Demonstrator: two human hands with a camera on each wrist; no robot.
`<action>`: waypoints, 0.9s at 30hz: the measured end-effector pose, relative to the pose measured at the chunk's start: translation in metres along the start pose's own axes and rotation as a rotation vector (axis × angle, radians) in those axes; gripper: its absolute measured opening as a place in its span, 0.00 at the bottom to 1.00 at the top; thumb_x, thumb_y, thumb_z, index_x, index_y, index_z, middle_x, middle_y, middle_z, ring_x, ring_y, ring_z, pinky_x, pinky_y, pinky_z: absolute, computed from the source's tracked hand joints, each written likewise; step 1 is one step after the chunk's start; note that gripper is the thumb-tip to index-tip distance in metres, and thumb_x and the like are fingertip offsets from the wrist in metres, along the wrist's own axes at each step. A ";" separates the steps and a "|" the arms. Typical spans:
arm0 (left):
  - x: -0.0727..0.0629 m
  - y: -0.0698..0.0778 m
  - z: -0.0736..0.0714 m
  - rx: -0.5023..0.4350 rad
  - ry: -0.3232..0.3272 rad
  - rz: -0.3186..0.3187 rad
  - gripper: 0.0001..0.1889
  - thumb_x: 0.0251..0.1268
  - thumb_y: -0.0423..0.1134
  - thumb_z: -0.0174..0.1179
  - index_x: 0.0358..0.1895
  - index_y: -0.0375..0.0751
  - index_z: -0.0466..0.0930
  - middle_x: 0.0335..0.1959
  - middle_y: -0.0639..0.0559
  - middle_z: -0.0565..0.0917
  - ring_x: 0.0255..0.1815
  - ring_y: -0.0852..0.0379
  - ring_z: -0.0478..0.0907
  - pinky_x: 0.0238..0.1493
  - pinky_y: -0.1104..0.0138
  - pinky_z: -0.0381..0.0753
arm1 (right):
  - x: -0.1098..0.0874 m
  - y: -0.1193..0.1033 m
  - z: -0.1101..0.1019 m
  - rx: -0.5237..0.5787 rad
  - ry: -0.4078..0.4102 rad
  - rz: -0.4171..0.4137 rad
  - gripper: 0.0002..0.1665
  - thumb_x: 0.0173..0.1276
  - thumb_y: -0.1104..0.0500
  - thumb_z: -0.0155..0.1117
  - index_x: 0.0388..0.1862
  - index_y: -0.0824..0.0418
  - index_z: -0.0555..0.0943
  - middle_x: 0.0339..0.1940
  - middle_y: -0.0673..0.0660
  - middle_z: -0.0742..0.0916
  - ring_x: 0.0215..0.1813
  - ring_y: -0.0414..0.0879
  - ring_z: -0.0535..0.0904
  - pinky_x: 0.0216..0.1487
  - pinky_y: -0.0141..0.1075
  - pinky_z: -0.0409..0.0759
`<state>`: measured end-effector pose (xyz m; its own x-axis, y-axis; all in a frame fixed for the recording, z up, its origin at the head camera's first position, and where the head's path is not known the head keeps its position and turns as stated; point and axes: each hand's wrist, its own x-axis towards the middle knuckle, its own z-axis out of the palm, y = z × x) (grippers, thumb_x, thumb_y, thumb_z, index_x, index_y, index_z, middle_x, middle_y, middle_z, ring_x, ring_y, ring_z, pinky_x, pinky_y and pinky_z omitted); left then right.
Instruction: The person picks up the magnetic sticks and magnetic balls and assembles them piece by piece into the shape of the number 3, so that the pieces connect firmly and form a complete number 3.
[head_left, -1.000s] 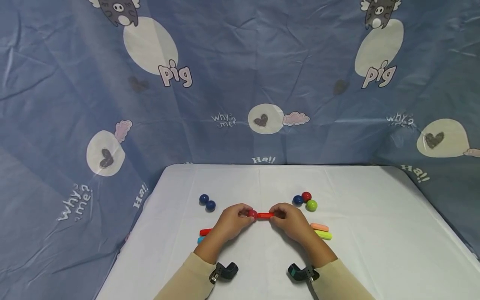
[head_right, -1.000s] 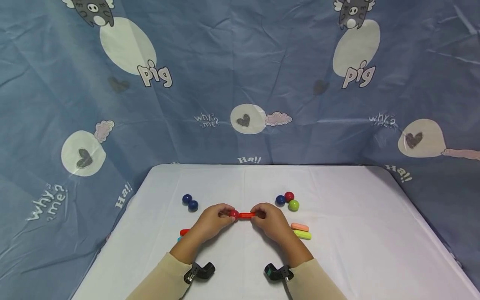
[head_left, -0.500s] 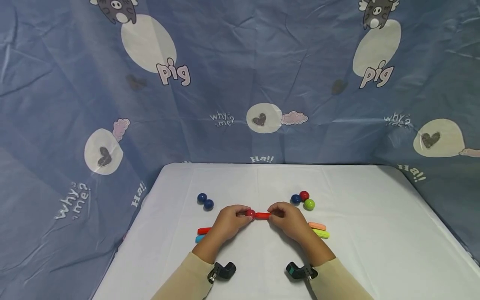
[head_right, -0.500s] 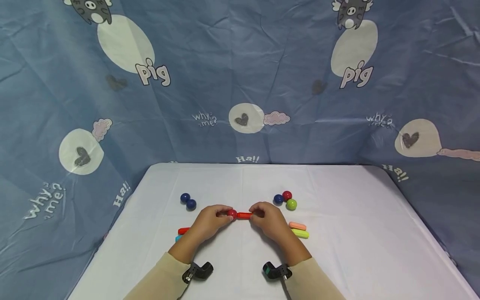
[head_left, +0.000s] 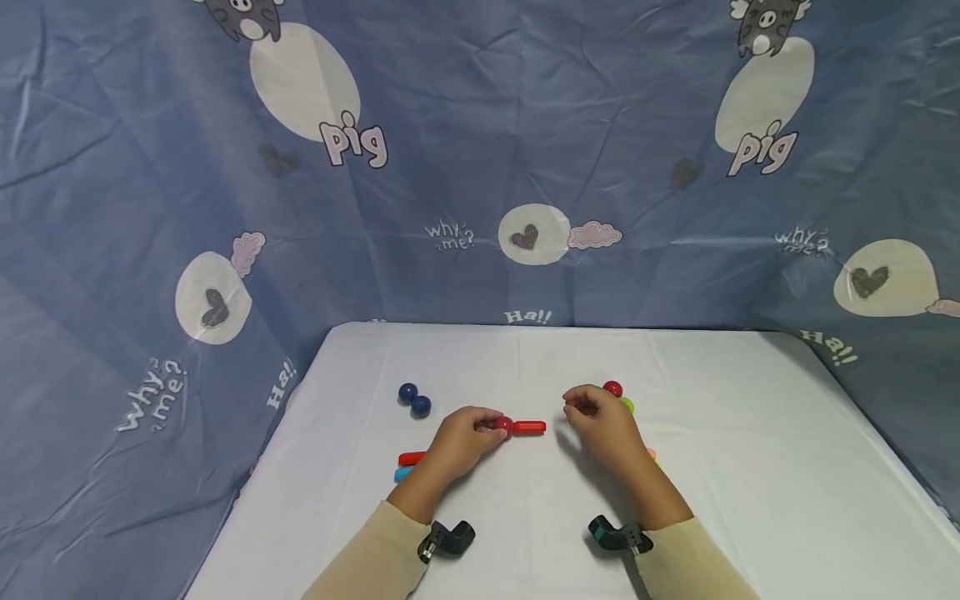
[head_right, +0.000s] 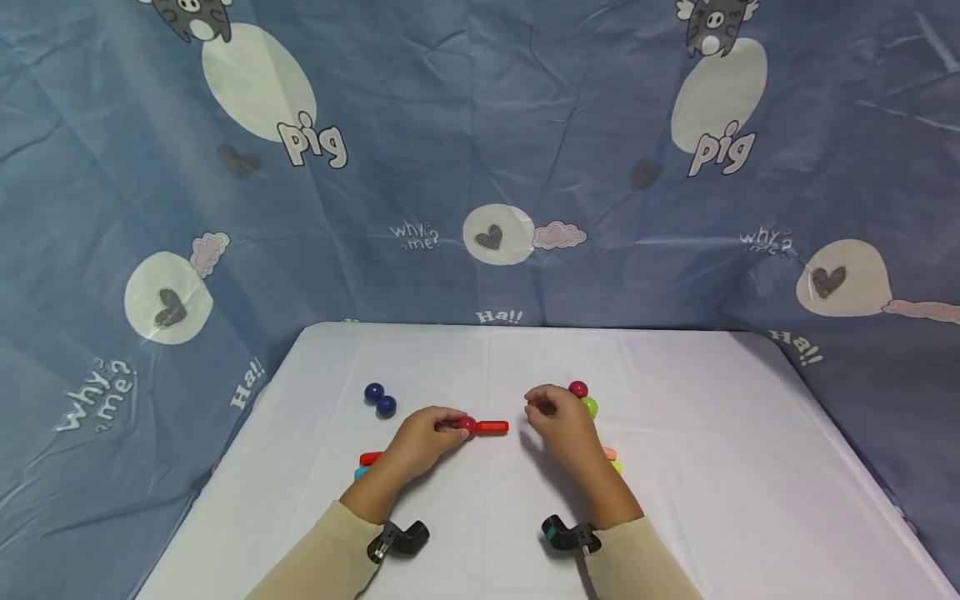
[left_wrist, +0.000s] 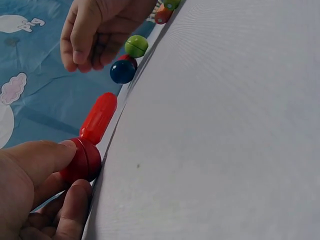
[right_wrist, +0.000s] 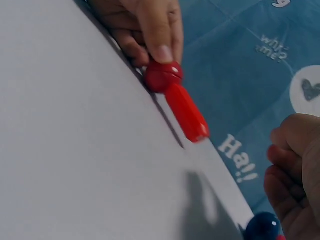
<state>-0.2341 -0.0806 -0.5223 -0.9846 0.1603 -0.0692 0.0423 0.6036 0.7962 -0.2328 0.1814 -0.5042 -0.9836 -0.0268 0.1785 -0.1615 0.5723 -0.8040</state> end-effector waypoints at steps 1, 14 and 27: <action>0.000 0.000 -0.001 0.001 -0.003 0.000 0.17 0.66 0.46 0.73 0.56 0.49 0.89 0.51 0.52 0.86 0.47 0.55 0.79 0.53 0.57 0.83 | 0.001 0.000 -0.003 -0.010 0.014 -0.008 0.10 0.70 0.61 0.71 0.49 0.60 0.87 0.42 0.51 0.90 0.47 0.45 0.85 0.53 0.41 0.83; 0.003 -0.004 0.000 -0.015 -0.017 -0.010 0.17 0.66 0.47 0.73 0.56 0.51 0.89 0.52 0.53 0.86 0.48 0.54 0.78 0.54 0.56 0.81 | 0.003 0.016 -0.049 -0.219 0.082 0.053 0.17 0.74 0.55 0.69 0.57 0.60 0.83 0.53 0.60 0.84 0.54 0.57 0.84 0.59 0.54 0.81; 0.002 -0.004 -0.001 -0.008 -0.013 0.004 0.17 0.67 0.47 0.73 0.56 0.50 0.89 0.54 0.51 0.86 0.50 0.54 0.78 0.56 0.55 0.82 | -0.002 0.045 -0.072 -0.267 -0.048 0.199 0.33 0.72 0.50 0.71 0.67 0.67 0.76 0.61 0.68 0.81 0.62 0.63 0.78 0.65 0.59 0.76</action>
<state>-0.2367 -0.0831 -0.5253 -0.9822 0.1727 -0.0739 0.0446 0.5967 0.8012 -0.2325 0.2661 -0.5004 -0.9974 0.0725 0.0008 0.0550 0.7642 -0.6426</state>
